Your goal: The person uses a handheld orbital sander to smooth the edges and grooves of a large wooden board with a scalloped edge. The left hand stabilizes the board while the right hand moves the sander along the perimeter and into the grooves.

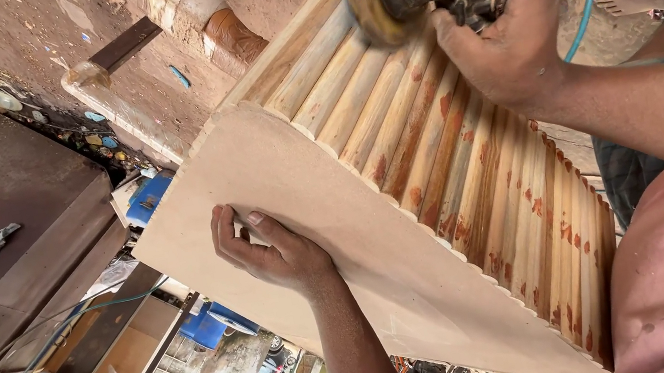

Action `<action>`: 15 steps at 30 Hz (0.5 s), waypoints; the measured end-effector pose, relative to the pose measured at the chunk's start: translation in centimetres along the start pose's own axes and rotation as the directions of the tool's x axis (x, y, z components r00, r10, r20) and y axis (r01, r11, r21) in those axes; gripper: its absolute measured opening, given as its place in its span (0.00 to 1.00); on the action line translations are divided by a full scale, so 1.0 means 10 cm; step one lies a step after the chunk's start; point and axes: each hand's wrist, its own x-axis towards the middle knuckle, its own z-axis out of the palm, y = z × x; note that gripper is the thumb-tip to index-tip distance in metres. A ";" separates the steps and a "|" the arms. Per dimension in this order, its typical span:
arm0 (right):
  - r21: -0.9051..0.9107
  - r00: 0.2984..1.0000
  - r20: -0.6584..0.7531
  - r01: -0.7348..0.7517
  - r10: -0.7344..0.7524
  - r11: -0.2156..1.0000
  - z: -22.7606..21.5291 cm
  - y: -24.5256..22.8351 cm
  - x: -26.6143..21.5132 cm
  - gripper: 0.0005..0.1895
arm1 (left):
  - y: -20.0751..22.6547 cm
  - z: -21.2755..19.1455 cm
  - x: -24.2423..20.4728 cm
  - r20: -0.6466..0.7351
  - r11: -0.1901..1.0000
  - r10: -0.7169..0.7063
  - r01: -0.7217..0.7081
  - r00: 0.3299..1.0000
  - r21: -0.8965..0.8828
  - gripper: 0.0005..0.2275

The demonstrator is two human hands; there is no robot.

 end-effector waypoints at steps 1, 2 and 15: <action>-0.013 1.000 -0.003 0.008 -0.008 1.000 0.02 -0.07 0.03 0.50 | 0.00 0.00 0.00 0.001 1.000 -0.010 0.010 1.000 -0.010 0.18; -0.027 1.000 -0.007 0.016 -0.016 1.000 0.04 -0.14 0.06 0.51 | 0.01 0.00 0.01 0.003 1.000 -0.020 0.020 1.000 -0.020 0.17; 0.015 0.998 -0.045 0.055 -0.054 0.998 0.07 0.27 -0.13 0.51 | 0.03 -0.01 0.01 0.004 0.999 -0.029 0.029 1.000 -0.045 0.17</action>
